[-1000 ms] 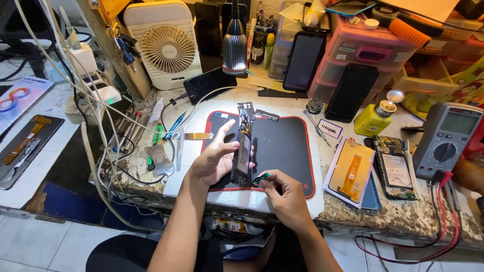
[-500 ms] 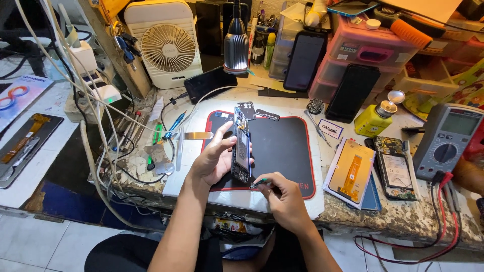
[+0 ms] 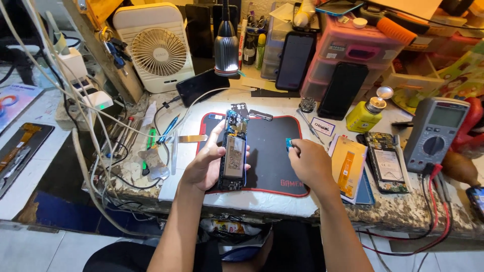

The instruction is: Preparing a new mobile phone screen for installation by removing protective films and inspecting the component.

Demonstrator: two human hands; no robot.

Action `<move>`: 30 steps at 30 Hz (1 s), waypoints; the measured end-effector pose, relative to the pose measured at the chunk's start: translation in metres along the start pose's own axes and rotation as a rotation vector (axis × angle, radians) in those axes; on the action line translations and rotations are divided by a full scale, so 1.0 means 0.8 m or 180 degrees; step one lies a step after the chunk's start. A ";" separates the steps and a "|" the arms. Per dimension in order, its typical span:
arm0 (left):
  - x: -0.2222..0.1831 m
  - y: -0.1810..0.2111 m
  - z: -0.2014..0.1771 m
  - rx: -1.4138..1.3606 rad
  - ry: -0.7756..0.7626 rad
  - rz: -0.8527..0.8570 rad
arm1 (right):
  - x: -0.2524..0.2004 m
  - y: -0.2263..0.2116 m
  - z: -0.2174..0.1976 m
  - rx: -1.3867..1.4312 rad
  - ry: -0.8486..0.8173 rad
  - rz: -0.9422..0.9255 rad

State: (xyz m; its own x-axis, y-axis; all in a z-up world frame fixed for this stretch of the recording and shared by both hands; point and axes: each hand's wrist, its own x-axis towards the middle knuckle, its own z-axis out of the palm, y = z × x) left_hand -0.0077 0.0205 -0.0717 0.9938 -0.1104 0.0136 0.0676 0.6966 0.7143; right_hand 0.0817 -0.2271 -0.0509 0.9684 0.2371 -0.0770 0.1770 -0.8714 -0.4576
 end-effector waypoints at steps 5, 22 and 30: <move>0.006 0.003 -0.004 0.0045 -0.0036 -0.0142 | 0.001 0.000 -0.012 0.0018 0.0050 0.0054; -0.038 0.064 -0.021 0.0086 -0.0287 0.0554 | -0.123 -0.059 0.075 0.0812 -0.0935 -0.2913; -0.036 0.071 -0.020 -0.0107 -0.0292 0.0208 | -0.137 -0.113 0.056 0.1599 -0.1901 -0.4399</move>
State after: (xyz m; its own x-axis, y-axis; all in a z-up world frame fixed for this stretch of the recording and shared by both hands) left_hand -0.0307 0.0744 -0.0424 0.9840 -0.1271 0.1245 0.0072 0.7276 0.6860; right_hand -0.0483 -0.1552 -0.0411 -0.1097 0.9257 0.3620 0.6345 0.3456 -0.6914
